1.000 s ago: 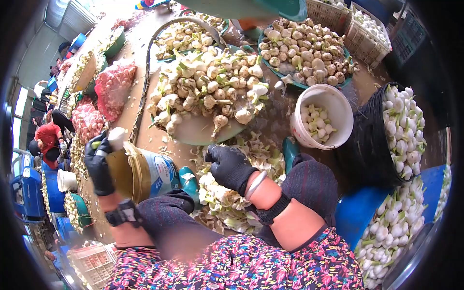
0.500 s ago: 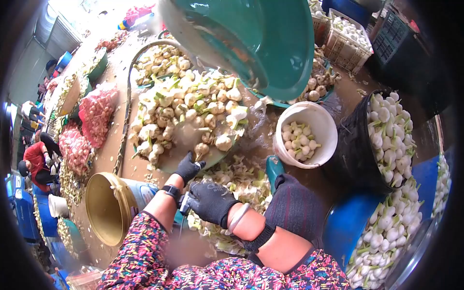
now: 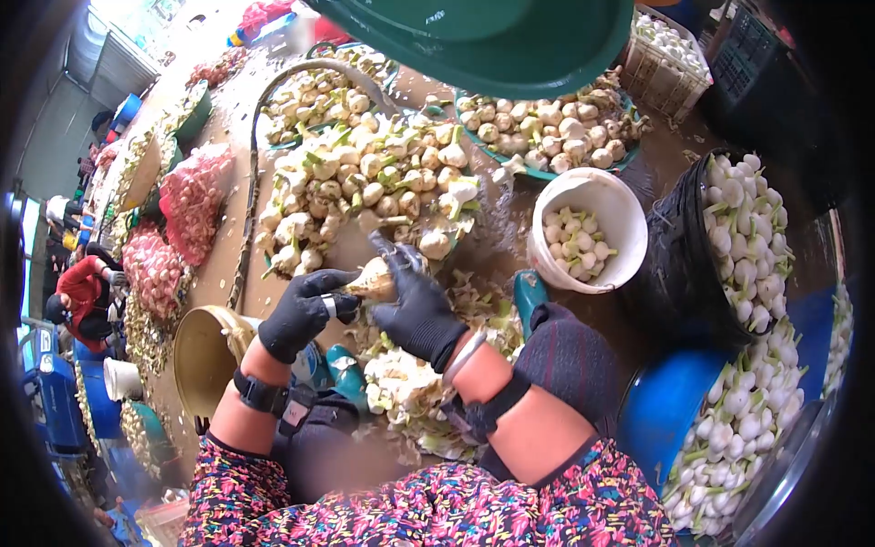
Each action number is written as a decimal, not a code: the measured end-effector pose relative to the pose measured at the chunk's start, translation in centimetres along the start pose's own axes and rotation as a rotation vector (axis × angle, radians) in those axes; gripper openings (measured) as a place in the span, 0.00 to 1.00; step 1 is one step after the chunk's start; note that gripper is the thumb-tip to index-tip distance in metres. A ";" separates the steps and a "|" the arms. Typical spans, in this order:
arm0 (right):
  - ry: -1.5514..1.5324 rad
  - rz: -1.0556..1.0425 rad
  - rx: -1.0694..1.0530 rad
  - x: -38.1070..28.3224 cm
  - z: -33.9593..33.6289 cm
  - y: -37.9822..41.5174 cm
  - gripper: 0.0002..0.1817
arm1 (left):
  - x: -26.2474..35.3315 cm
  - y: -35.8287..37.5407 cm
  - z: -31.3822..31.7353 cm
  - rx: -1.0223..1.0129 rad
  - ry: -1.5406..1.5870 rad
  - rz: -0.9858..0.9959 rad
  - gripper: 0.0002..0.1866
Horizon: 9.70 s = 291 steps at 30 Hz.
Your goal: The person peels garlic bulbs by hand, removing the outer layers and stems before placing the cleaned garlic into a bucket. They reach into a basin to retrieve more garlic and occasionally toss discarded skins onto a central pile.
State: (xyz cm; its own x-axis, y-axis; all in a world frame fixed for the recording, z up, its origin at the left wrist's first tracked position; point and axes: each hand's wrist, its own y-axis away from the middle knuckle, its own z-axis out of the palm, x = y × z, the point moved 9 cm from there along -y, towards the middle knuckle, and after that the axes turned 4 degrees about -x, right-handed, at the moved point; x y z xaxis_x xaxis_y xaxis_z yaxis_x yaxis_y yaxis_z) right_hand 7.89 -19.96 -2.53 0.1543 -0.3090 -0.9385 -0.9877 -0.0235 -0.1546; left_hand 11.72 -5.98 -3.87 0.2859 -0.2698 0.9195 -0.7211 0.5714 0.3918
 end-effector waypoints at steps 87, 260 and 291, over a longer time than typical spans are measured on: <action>0.218 0.108 -0.421 0.1 2.1 4.7 0.18 | 3.9 18.5 -18.2 1.002 -0.400 0.353 0.10; -0.166 -0.279 -0.089 -5.5 0.8 2.8 0.35 | 2.2 5.0 3.1 0.142 0.270 0.361 0.18; -1.314 0.575 -0.569 0.6 6.4 4.4 0.21 | -0.7 5.0 0.8 0.258 0.334 0.221 0.23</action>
State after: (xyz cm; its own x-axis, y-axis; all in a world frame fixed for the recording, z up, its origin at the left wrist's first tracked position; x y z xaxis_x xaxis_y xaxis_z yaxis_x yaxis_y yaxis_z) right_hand 3.77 -14.22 -5.78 -0.6259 0.6172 -0.4767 -0.7519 -0.6399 0.1588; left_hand 7.41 -3.50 -2.56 0.2645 0.1253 0.9562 -0.9089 0.3640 0.2037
